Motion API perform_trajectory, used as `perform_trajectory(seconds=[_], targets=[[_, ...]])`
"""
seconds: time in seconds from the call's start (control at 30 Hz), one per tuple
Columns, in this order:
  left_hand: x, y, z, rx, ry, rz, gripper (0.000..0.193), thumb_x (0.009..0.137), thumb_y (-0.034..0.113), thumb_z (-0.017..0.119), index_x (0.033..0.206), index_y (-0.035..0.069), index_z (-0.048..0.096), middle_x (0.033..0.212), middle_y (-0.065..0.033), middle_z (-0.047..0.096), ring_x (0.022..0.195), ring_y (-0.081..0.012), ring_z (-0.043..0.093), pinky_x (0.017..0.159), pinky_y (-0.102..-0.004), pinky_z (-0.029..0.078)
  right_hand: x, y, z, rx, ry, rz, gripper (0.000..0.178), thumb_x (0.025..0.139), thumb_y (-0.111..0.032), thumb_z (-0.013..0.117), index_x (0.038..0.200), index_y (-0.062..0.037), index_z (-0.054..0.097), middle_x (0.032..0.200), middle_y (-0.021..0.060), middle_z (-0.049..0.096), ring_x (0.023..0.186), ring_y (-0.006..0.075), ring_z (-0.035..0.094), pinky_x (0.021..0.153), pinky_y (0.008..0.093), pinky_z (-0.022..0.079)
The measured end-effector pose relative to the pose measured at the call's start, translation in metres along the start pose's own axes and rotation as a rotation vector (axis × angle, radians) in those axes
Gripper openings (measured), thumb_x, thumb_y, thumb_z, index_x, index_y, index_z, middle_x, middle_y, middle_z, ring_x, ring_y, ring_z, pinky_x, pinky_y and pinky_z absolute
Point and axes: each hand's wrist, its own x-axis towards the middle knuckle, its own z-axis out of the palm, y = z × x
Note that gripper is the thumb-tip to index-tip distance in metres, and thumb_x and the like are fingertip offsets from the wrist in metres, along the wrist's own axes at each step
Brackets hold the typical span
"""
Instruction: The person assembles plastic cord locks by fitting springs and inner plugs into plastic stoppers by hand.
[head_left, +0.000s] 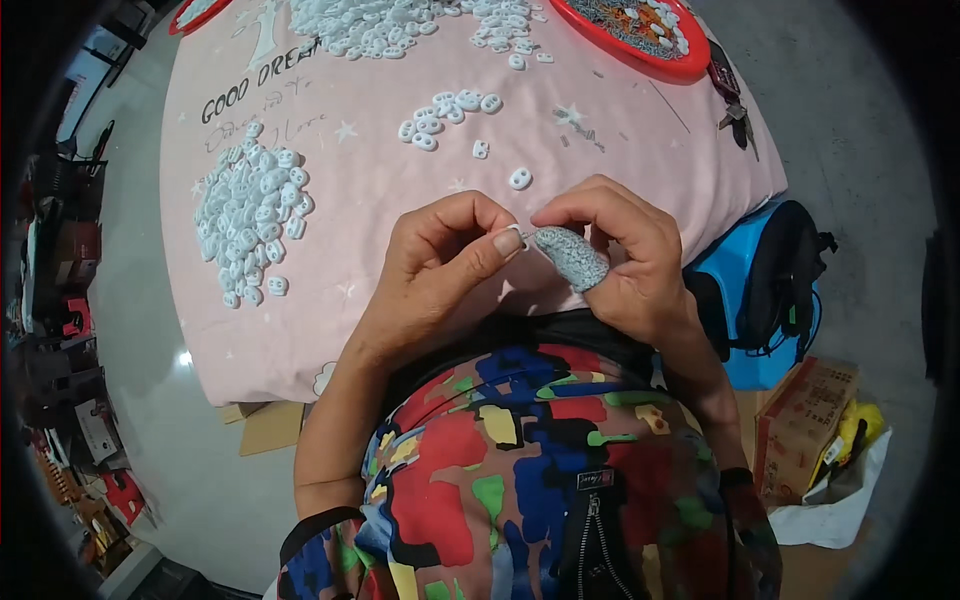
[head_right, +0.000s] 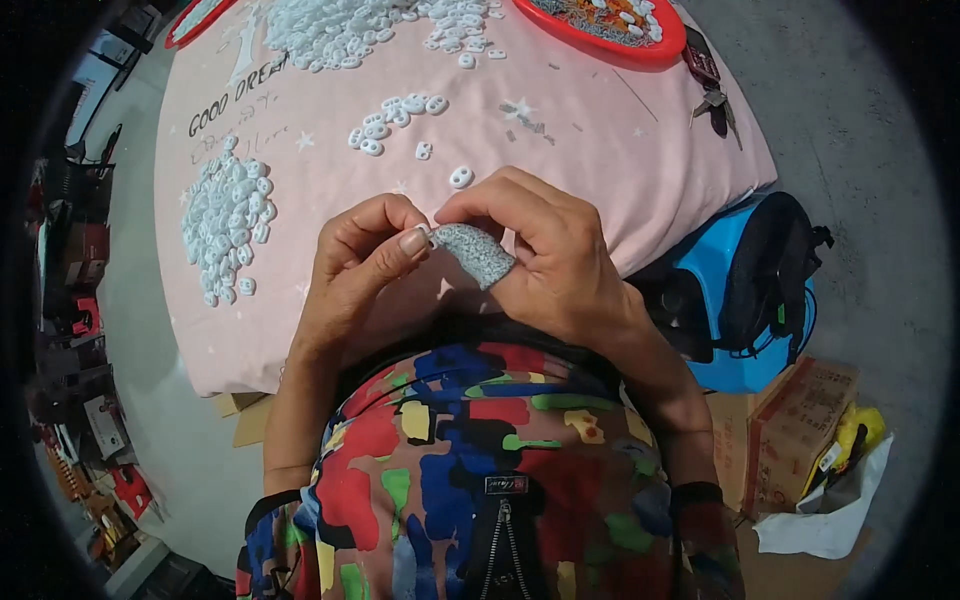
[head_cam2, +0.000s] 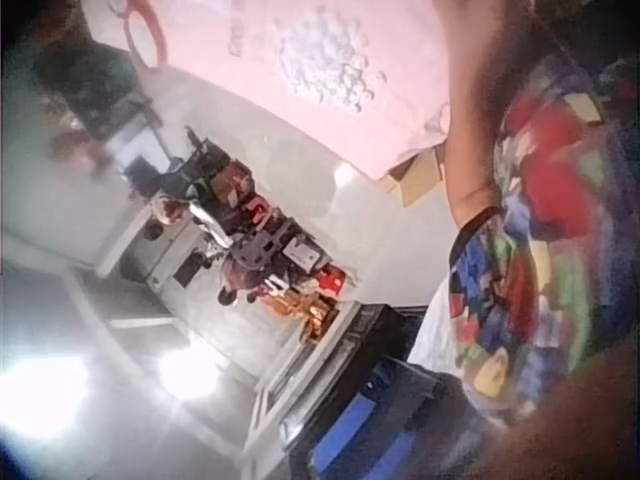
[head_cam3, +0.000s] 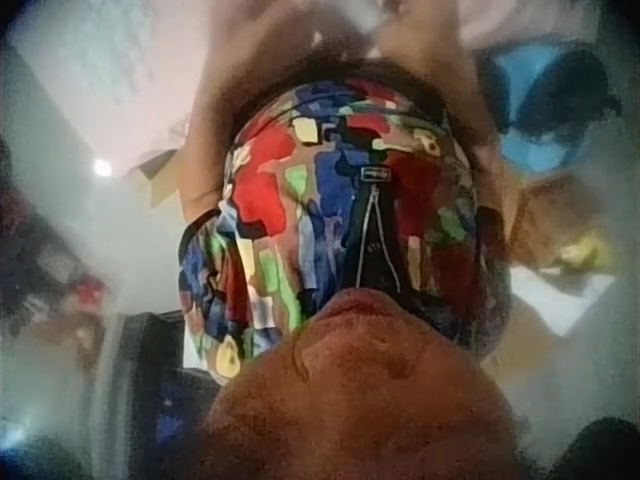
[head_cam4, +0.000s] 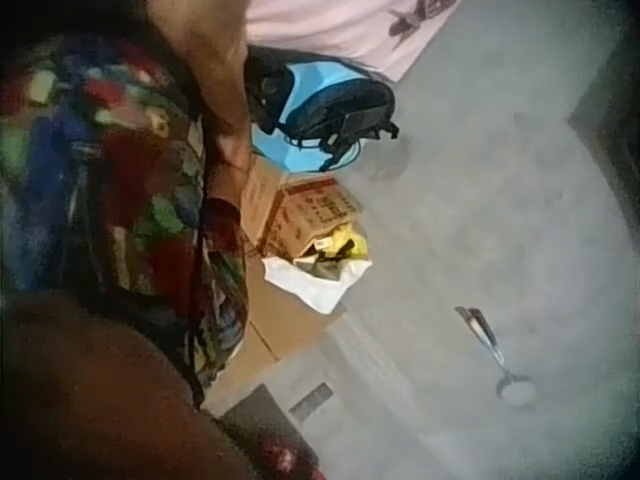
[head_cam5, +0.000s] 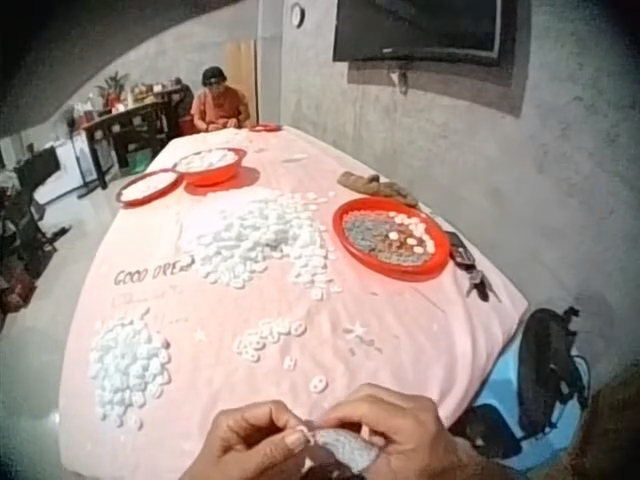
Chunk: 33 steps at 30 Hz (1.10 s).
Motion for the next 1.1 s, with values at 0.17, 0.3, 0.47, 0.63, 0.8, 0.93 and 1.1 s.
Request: perform_trajectory(seconds=[0.17, 0.3, 0.47, 0.63, 0.8, 0.93, 1.1], targets=[[-0.001, 0.003, 0.004, -0.134, -0.006, -0.021, 0.013, 0.094, 0.013, 0.061, 0.094, 0.000, 0.062, 0.084, 0.0016, 0.061, 0.076, -0.0036, 0.052, 0.066, -0.0193, 0.042, 0.001, 0.001, 0.003, -0.027, 0.002, 0.012, 0.015, 0.079, 0.002, 0.068, 0.093, -0.0018, 0.063, 0.083, 0.0020, 0.059, 0.063, 0.0049, 0.047, 0.054, 0.0198, 0.034], [-0.001, -0.001, 0.003, -0.062, 0.025, 0.023, 0.013, 0.094, 0.013, 0.062, 0.095, -0.001, 0.063, 0.084, 0.0012, 0.062, 0.076, -0.0041, 0.053, 0.067, -0.0193, 0.043, 0.003, 0.001, 0.003, -0.013, 0.012, 0.009, 0.014, 0.079, 0.003, 0.067, 0.091, -0.0007, 0.061, 0.081, 0.0019, 0.057, 0.060, 0.0052, 0.044, 0.053, 0.0200, 0.033], [-0.001, -0.004, 0.002, -0.082, 0.054, 0.022, 0.014, 0.093, 0.013, 0.063, 0.094, -0.001, 0.063, 0.084, 0.0016, 0.062, 0.076, -0.0036, 0.052, 0.067, -0.0188, 0.042, 0.004, 0.005, 0.006, -0.055, 0.005, -0.059, 0.014, 0.079, 0.003, 0.067, 0.091, 0.0004, 0.061, 0.081, 0.0028, 0.057, 0.061, 0.0058, 0.046, 0.053, 0.0205, 0.035], [-0.002, -0.006, 0.002, -0.058, 0.071, 0.032, 0.013, 0.092, 0.013, 0.064, 0.093, 0.000, 0.063, 0.083, 0.0019, 0.061, 0.075, -0.0033, 0.052, 0.065, -0.0190, 0.042, 0.005, 0.003, 0.009, -0.083, 0.011, -0.081, 0.015, 0.078, 0.004, 0.067, 0.091, 0.0006, 0.060, 0.080, 0.0043, 0.057, 0.063, 0.0080, 0.050, 0.055, 0.0219, 0.039], [0.000, -0.012, 0.001, -0.029, 0.072, 0.025, 0.014, 0.093, 0.014, 0.064, 0.093, 0.000, 0.063, 0.082, 0.0024, 0.061, 0.073, -0.0029, 0.051, 0.064, -0.0190, 0.041, 0.001, 0.009, 0.012, -0.070, 0.019, -0.053, 0.016, 0.077, 0.004, 0.067, 0.091, 0.0001, 0.060, 0.079, 0.0043, 0.057, 0.064, 0.0089, 0.051, 0.055, 0.0224, 0.040], [0.004, -0.012, 0.003, -0.076, 0.089, -0.067, 0.017, 0.093, 0.019, 0.063, 0.092, 0.002, 0.063, 0.079, 0.0030, 0.059, 0.069, -0.0028, 0.049, 0.062, -0.0182, 0.039, -0.001, 0.016, 0.012, -0.091, 0.010, 0.036, 0.016, 0.078, 0.002, 0.068, 0.093, -0.0013, 0.062, 0.080, 0.0032, 0.058, 0.064, 0.0078, 0.051, 0.056, 0.0225, 0.040], [0.007, -0.016, -0.004, 0.026, 0.128, -0.055, 0.019, 0.093, 0.023, 0.063, 0.091, 0.005, 0.063, 0.076, 0.0031, 0.058, 0.065, -0.0031, 0.047, 0.058, -0.0179, 0.037, -0.001, 0.029, 0.003, -0.046, -0.060, 0.113, 0.021, 0.081, 0.002, 0.065, 0.101, -0.0030, 0.064, 0.082, 0.0036, 0.060, 0.064, 0.0089, 0.053, 0.056, 0.0228, 0.041]])
